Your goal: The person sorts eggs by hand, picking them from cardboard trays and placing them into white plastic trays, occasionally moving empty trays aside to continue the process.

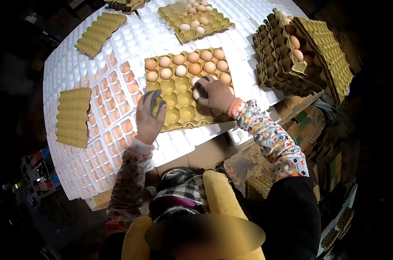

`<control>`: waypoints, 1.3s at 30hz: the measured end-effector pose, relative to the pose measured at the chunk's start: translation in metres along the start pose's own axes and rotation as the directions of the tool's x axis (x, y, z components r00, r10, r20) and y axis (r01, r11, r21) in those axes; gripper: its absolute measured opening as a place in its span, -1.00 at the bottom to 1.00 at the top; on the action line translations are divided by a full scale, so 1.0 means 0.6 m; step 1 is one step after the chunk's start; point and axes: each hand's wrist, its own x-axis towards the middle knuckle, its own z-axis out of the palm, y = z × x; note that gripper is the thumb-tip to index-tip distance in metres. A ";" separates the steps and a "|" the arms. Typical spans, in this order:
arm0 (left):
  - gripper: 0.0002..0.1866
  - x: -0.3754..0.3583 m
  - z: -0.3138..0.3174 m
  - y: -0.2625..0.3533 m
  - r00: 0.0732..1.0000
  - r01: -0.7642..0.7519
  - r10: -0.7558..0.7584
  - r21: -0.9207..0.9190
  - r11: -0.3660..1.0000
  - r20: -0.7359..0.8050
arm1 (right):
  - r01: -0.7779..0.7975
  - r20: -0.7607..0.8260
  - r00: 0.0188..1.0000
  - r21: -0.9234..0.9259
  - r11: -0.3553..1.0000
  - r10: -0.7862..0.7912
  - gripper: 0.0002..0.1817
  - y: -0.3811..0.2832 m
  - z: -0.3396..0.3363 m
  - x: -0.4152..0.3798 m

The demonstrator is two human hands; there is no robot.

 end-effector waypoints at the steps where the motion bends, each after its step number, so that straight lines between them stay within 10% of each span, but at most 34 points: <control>1: -0.52 0.030 0.036 0.019 0.999 -0.007 0.007 -0.001 1.000 0.044 | -0.083 0.046 0.996 0.210 0.974 0.075 -0.51 0.014 -0.012 -0.003; 2: -0.51 0.053 0.077 0.026 0.992 -0.109 0.102 0.095 0.989 0.074 | 0.042 -0.138 0.990 0.217 0.975 -0.012 -0.57 0.040 -0.010 -0.009; 3: -0.49 0.070 0.113 0.031 0.975 -0.209 0.189 0.189 0.960 0.116 | -0.050 -0.082 0.987 0.649 0.760 0.135 -0.61 0.058 -0.007 -0.013; 5: -0.47 0.100 0.156 0.050 0.928 -0.195 0.056 0.355 0.914 0.367 | -0.280 0.210 0.926 0.940 0.194 0.314 -0.69 0.096 -0.039 -0.017; 6: -0.48 0.115 0.172 0.044 0.940 -0.245 0.116 0.398 0.884 0.322 | -0.130 0.179 0.922 0.978 -0.161 0.343 -0.76 0.062 -0.058 -0.010; 7: -0.49 0.117 0.181 0.037 0.953 -0.178 0.081 0.322 0.930 0.292 | -0.022 0.002 0.993 0.987 0.158 0.122 -0.71 0.121 -0.044 -0.006; 10: -0.50 0.132 0.159 0.056 0.982 0.026 -0.020 -0.029 0.999 0.185 | -0.255 0.212 0.951 0.949 0.187 0.224 -0.73 0.106 -0.071 0.012; 14: -0.46 0.141 0.139 0.082 0.983 -0.129 0.161 -0.284 0.950 0.092 | -0.281 0.296 0.954 0.931 0.233 -0.033 -0.68 0.085 -0.059 0.034; 17: -0.46 0.184 0.115 0.048 0.992 -0.073 0.091 -0.189 0.979 0.089 | -0.484 0.487 0.869 0.874 -0.047 0.086 -0.69 0.114 -0.060 0.083; 20: -0.48 0.204 0.112 0.000 0.932 -0.305 0.213 0.314 0.899 0.293 | -0.103 0.106 0.968 0.994 -0.025 0.228 -0.65 0.199 -0.058 0.159; 22: -0.47 0.226 0.107 -0.002 0.891 -0.360 0.203 0.360 0.861 0.407 | 0.059 -0.206 0.957 0.829 0.557 0.204 -0.56 0.264 -0.081 0.233; 23: -0.47 0.242 0.094 0.006 0.873 -0.311 0.152 0.289 0.905 0.463 | 0.182 -0.395 0.918 0.351 0.919 -0.031 -0.52 0.288 -0.099 0.263; 25: -0.48 0.281 0.087 0.013 0.900 -0.186 0.114 0.134 0.973 0.421 | 0.139 -0.574 0.817 0.102 0.985 -0.055 -0.54 0.382 -0.067 0.343; 28: -0.54 0.375 0.099 0.004 0.983 0.055 -0.024 -0.166 0.985 0.184 | -0.061 -0.469 0.883 -0.100 0.993 0.008 -0.39 0.435 -0.089 0.419; 30: -0.52 0.479 0.139 -0.014 0.999 0.003 0.004 -0.137 0.991 0.051 | 0.001 -0.497 0.859 0.246 0.969 0.125 -0.16 0.441 -0.095 0.433; 33: -0.48 0.613 0.216 -0.052 0.996 0.072 -0.068 -0.073 0.995 0.060 | 0.038 -0.551 0.833 -0.028 0.999 -0.048 -0.22 0.396 -0.126 0.408; 35: -0.47 0.649 0.256 -0.074 0.979 0.119 -0.131 0.084 0.989 0.158 | 0.090 -0.376 0.897 0.669 0.738 0.231 -0.42 0.377 -0.115 0.377; 37: -0.48 0.632 0.250 -0.068 0.973 0.043 -0.062 0.087 0.995 0.222 | 0.121 -0.195 0.937 0.959 0.255 0.290 -0.55 0.334 -0.113 0.326; 39: -0.50 0.595 0.207 -0.056 0.955 -0.064 0.050 0.039 0.997 0.291 | -0.113 0.029 0.977 0.912 0.395 0.211 -0.61 0.268 -0.128 0.252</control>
